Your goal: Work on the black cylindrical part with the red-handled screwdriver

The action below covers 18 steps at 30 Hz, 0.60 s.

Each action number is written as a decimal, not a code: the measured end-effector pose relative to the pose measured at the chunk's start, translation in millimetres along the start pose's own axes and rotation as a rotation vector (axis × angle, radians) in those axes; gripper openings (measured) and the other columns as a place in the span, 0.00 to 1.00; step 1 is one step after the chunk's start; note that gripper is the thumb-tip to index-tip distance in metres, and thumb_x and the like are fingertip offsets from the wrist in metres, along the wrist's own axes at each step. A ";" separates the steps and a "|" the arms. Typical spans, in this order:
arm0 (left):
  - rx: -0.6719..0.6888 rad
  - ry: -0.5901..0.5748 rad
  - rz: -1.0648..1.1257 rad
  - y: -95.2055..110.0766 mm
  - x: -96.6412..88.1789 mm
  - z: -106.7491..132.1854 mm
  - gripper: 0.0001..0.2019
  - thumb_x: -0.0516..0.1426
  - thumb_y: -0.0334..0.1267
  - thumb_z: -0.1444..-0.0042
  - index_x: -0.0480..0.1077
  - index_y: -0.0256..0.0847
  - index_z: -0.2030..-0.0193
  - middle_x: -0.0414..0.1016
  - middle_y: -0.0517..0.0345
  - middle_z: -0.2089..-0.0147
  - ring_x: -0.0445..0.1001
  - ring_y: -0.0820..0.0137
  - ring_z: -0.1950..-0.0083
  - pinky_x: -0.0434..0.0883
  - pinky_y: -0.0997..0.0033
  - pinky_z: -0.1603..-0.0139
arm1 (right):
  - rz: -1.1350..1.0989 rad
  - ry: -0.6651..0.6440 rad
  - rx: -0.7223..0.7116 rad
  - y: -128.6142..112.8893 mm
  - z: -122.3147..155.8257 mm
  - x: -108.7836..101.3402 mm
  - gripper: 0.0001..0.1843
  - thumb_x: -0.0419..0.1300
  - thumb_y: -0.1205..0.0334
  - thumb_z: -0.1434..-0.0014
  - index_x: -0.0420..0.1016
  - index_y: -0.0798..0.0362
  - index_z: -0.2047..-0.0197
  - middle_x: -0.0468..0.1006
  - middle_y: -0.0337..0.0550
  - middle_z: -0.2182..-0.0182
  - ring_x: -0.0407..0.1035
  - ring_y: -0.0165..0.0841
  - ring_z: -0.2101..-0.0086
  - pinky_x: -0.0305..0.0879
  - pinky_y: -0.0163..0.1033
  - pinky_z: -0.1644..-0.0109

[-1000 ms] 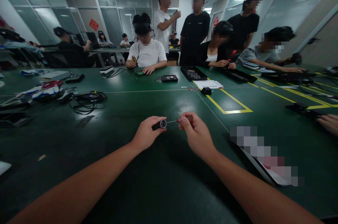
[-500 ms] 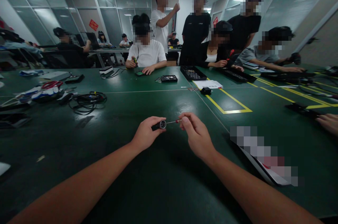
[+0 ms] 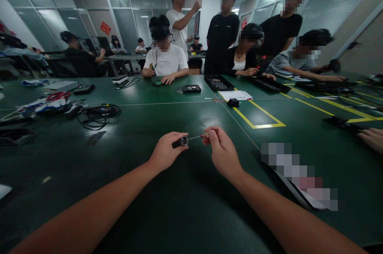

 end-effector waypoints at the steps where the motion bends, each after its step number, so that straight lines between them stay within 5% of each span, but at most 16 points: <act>1: 0.006 0.007 -0.002 1.2 -1.8 -0.4 0.20 0.67 0.32 0.43 0.77 0.47 0.43 0.80 0.52 0.45 0.77 0.59 0.43 0.71 0.53 0.39 | -0.071 0.019 0.058 7.0 -2.3 -1.0 0.16 0.55 0.46 0.33 0.73 0.50 0.58 0.78 0.43 0.68 0.74 0.37 0.67 0.72 0.45 0.59; 5: 0.037 0.023 -0.057 3.6 -9.2 -2.6 0.20 0.65 0.32 0.42 0.77 0.47 0.42 0.79 0.53 0.45 0.76 0.60 0.43 0.70 0.51 0.39 | -0.432 0.049 0.385 41.0 -9.5 -1.4 0.16 0.59 0.45 0.37 0.70 0.50 0.67 0.71 0.38 0.78 0.67 0.33 0.78 0.73 0.45 0.68; 10: 0.019 -0.020 -0.082 0.6 -8.2 -2.9 0.20 0.66 0.33 0.42 0.76 0.49 0.42 0.79 0.53 0.46 0.75 0.59 0.43 0.71 0.50 0.39 | -0.358 0.141 0.258 35.4 -16.5 -13.2 0.15 0.60 0.46 0.38 0.72 0.49 0.64 0.74 0.39 0.73 0.70 0.34 0.73 0.73 0.41 0.67; 18: 0.053 -0.010 -0.100 2.0 -3.9 -0.3 0.22 0.66 0.35 0.42 0.75 0.49 0.40 0.79 0.53 0.45 0.75 0.58 0.43 0.70 0.50 0.40 | -0.175 0.061 0.118 19.7 -9.3 -4.0 0.20 0.58 0.41 0.37 0.72 0.50 0.60 0.77 0.40 0.69 0.73 0.35 0.69 0.72 0.43 0.62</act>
Point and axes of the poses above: each hand's wrist, its own z-axis away from the middle knuckle, its own x-axis out of the palm, y = z × x, the point moved 7 cm from there along -z, towards the middle knuckle
